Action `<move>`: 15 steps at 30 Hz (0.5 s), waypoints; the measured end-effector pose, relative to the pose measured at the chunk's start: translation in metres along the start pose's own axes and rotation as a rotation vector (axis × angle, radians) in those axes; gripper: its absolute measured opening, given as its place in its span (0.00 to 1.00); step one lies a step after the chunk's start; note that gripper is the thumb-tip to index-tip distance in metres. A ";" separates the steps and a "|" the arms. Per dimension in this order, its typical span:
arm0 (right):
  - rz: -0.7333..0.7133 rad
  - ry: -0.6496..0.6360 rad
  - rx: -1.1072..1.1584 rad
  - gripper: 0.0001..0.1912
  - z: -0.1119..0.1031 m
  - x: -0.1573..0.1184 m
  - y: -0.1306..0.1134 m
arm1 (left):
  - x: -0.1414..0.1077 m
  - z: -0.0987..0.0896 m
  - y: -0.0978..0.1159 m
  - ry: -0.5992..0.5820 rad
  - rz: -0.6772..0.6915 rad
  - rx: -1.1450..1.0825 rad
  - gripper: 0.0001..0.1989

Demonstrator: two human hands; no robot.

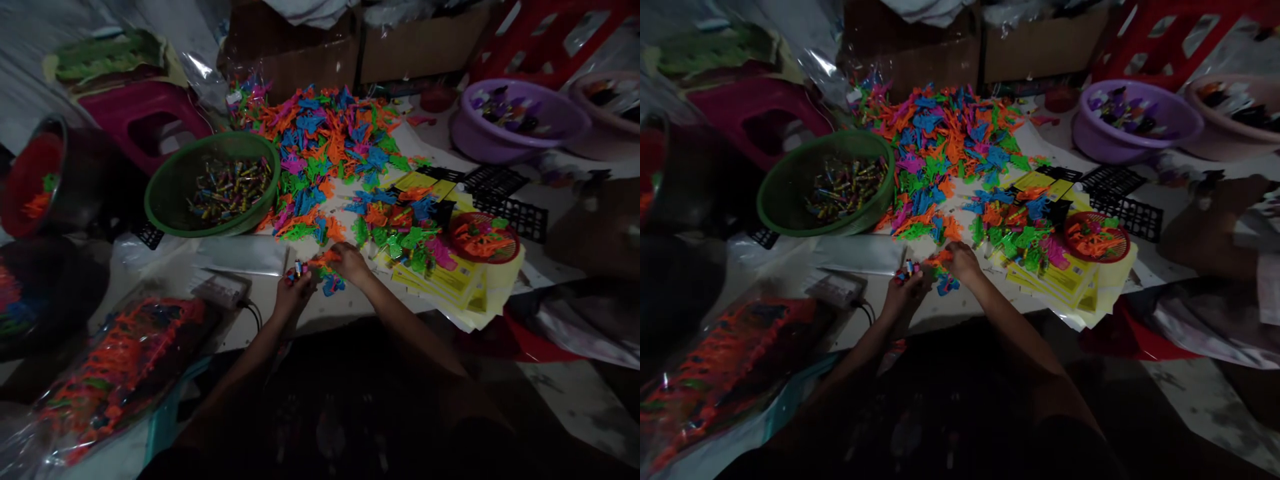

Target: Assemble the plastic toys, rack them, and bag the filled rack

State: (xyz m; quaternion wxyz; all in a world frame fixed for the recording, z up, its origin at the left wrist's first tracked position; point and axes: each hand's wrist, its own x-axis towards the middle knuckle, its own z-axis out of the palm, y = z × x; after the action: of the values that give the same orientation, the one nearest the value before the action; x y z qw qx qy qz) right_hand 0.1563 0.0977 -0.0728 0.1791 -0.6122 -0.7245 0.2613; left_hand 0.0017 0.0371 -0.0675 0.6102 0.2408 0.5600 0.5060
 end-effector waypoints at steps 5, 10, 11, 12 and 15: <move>0.106 0.081 0.430 0.18 -0.007 -0.020 0.006 | -0.001 0.008 -0.003 -0.089 -0.090 -0.067 0.21; 0.026 0.068 1.028 0.20 -0.009 -0.048 -0.006 | -0.011 0.022 0.001 -0.263 -0.069 -0.023 0.19; 0.018 0.006 1.089 0.20 -0.012 -0.053 -0.008 | -0.013 0.025 0.004 -0.294 -0.037 -0.005 0.18; 0.021 -0.056 1.142 0.19 -0.016 -0.057 -0.008 | -0.014 0.027 0.007 -0.312 -0.003 0.019 0.18; 0.056 -0.197 1.279 0.19 -0.026 -0.067 -0.004 | -0.018 0.032 0.016 -0.339 0.052 0.090 0.16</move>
State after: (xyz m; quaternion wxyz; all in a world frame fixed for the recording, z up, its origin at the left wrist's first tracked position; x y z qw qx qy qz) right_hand 0.1807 0.0358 -0.0458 0.4342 -0.3765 -0.4226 0.7008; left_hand 0.0287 0.0360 -0.0376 0.6712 0.3640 0.4648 0.4482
